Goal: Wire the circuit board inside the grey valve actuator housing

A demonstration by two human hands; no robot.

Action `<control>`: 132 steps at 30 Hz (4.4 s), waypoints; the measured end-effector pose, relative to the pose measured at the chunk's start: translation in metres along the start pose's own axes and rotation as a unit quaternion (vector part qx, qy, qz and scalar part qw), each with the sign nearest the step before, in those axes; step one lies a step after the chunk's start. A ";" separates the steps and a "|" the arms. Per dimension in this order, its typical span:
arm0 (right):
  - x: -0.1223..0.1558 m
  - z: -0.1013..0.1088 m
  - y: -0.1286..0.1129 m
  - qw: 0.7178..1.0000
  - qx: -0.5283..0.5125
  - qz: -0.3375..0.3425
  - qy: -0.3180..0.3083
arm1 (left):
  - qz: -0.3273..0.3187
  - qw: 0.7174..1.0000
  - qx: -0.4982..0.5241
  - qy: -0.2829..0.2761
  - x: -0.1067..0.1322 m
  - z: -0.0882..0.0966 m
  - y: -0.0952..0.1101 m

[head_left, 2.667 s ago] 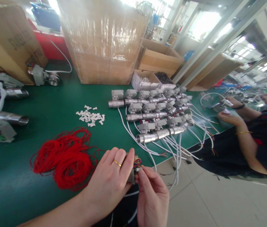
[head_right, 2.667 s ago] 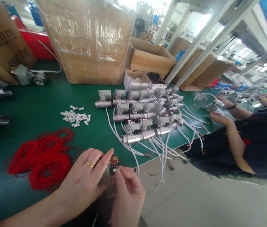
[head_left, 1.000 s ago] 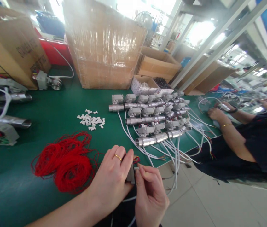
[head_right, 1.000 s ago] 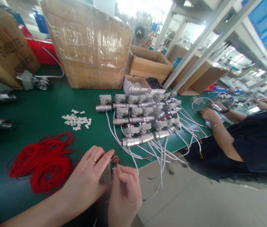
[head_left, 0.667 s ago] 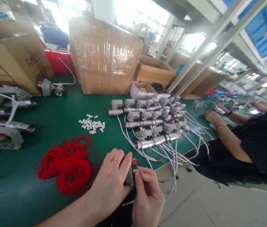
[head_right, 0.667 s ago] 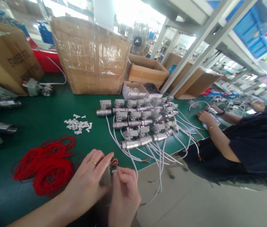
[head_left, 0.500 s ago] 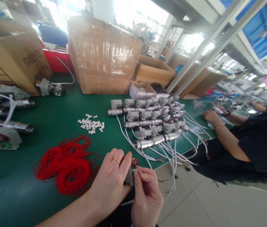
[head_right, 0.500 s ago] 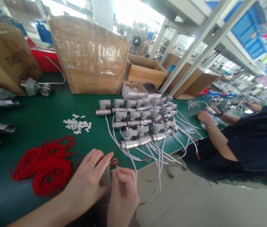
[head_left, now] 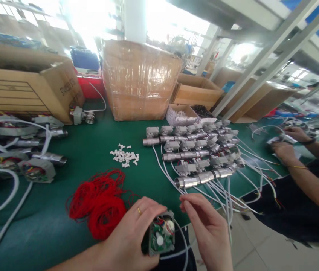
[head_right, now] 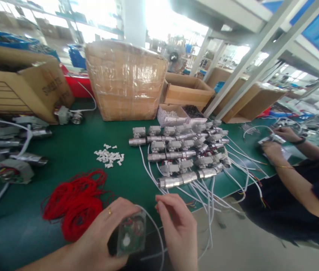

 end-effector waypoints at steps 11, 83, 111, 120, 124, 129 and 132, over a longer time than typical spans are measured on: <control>-0.051 -0.088 -0.011 0.895 0.103 0.162 -0.402 | -0.132 0.991 0.011 -0.008 0.003 -0.011 -0.004; -0.060 -0.146 -0.024 0.787 0.268 0.206 -0.516 | -0.011 0.998 0.068 -0.010 0.007 -0.008 -0.008; -0.090 -0.114 -0.063 0.875 0.058 -0.108 -0.468 | 0.023 0.996 0.070 -0.047 0.001 0.001 -0.001; -0.096 -0.058 -0.093 0.906 0.089 -0.082 -0.406 | 0.140 0.980 0.144 -0.002 0.004 -0.006 -0.002; -0.077 -0.025 -0.110 0.903 0.121 -0.057 -0.408 | 0.142 0.977 0.160 -0.009 0.001 -0.006 0.001; -0.050 -0.007 -0.110 0.889 0.157 -0.068 -0.426 | 0.052 0.995 0.080 0.043 0.001 -0.002 0.000; -0.045 -0.008 -0.097 0.880 0.180 -0.046 -0.438 | 0.039 0.997 0.043 0.043 0.003 -0.003 -0.002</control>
Point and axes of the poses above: each hand's wrist, its own x-axis away from the middle knuckle, its own z-axis out of the back of the hand, y = z × x, the point moved 2 cm from there along -x, towards the middle knuckle, and after that the axes turned 14 degrees about y, right-handed, at the moved point
